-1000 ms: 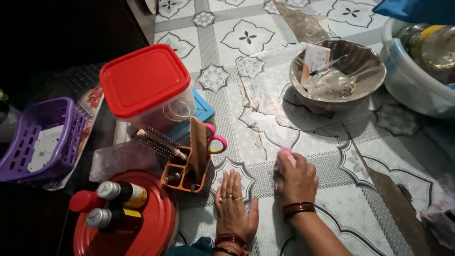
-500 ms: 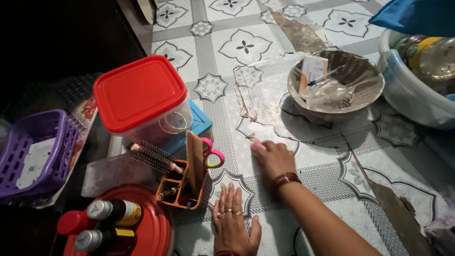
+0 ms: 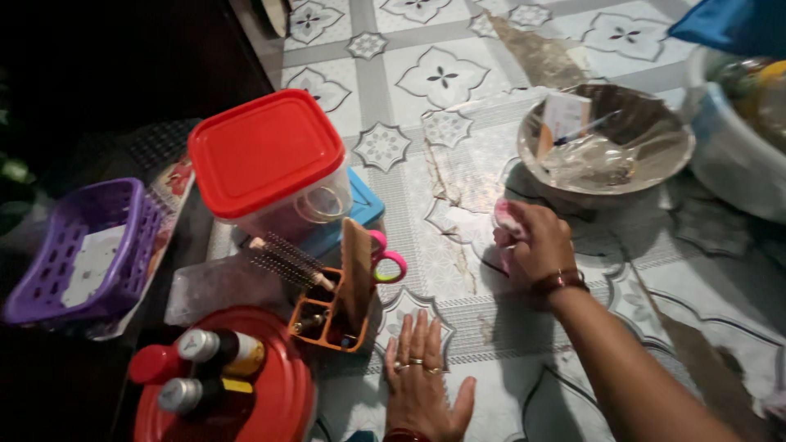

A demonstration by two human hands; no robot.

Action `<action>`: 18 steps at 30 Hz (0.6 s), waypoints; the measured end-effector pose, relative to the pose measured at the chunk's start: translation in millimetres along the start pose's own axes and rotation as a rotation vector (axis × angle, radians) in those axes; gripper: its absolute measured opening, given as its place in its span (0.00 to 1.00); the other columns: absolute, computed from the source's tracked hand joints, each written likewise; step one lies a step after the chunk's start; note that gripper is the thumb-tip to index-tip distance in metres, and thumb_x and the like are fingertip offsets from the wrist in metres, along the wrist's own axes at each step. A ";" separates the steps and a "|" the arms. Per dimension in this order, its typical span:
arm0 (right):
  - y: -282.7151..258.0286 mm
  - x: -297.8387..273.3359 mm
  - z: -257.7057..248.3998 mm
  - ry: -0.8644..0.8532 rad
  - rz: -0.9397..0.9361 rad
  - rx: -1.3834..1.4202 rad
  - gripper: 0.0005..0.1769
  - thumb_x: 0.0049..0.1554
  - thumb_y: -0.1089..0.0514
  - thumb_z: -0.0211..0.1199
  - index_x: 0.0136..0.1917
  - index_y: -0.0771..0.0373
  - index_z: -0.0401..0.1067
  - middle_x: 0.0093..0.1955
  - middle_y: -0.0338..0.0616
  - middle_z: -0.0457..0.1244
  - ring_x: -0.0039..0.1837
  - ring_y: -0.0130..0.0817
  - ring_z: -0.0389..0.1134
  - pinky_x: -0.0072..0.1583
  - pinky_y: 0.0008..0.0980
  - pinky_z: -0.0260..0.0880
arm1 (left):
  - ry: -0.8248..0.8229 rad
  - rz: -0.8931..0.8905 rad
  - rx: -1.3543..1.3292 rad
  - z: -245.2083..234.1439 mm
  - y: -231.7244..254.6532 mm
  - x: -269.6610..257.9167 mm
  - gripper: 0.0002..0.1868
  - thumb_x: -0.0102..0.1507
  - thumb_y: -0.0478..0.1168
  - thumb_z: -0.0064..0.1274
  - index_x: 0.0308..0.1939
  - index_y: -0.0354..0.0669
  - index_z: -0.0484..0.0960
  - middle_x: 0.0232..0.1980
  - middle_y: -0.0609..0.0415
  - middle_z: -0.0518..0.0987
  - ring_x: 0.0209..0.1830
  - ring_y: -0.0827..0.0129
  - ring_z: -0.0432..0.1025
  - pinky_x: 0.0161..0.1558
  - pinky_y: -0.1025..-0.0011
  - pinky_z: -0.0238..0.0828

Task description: The person organizes cosmetic items on a table. They wipe the table surface with a pink cloth, place a comb and scissors into a holder, and arrange various makeup items including lipsticks and tubes into a clear plastic box.

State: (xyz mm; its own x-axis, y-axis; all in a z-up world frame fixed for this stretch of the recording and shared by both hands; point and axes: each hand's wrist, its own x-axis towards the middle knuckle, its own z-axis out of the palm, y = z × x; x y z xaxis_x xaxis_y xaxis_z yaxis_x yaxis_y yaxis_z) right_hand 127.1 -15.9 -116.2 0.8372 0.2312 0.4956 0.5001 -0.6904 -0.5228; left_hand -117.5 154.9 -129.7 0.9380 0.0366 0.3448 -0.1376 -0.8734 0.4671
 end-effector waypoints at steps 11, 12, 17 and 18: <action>-58.3 -9.4 32.6 -0.630 -0.177 -0.093 0.20 0.48 0.56 0.69 0.54 0.37 0.79 0.61 0.33 0.67 0.63 0.46 0.64 0.61 0.46 0.67 | 0.000 -0.093 0.022 -7.5 5.8 3.6 0.52 0.59 0.57 0.54 0.76 0.31 0.48 0.80 0.34 0.49 0.81 0.43 0.40 0.73 0.44 0.30; -49.5 -16.4 24.0 -0.637 -0.222 -0.037 0.21 0.46 0.57 0.69 0.53 0.37 0.80 0.61 0.33 0.66 0.63 0.46 0.64 0.61 0.46 0.67 | 0.020 -0.084 0.034 -7.2 6.5 2.7 0.51 0.60 0.57 0.54 0.76 0.31 0.49 0.80 0.34 0.50 0.81 0.44 0.41 0.73 0.44 0.31; -8.8 -52.4 -33.2 -0.830 -0.166 -0.072 0.26 0.42 0.61 0.69 0.53 0.36 0.82 0.60 0.30 0.68 0.62 0.42 0.65 0.63 0.40 0.68 | 0.069 -0.082 0.030 -4.2 7.8 2.3 0.49 0.59 0.56 0.55 0.75 0.32 0.53 0.78 0.36 0.54 0.81 0.45 0.44 0.74 0.46 0.33; -5.0 -56.3 -47.2 -0.851 -0.139 -0.061 0.27 0.41 0.64 0.67 0.52 0.37 0.83 0.60 0.30 0.69 0.62 0.40 0.66 0.64 0.38 0.69 | 0.068 -0.087 0.029 -3.8 8.2 2.1 0.48 0.60 0.56 0.55 0.74 0.32 0.54 0.78 0.36 0.55 0.81 0.45 0.44 0.74 0.46 0.33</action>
State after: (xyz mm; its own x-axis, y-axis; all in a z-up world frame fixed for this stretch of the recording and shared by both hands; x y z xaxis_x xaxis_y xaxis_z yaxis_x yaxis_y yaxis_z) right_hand 67.1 -57.8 -108.8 0.6621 0.7346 -0.1487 0.6182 -0.6474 -0.4457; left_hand -117.9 149.7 -122.1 0.9223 0.1449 0.3583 -0.0463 -0.8790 0.4746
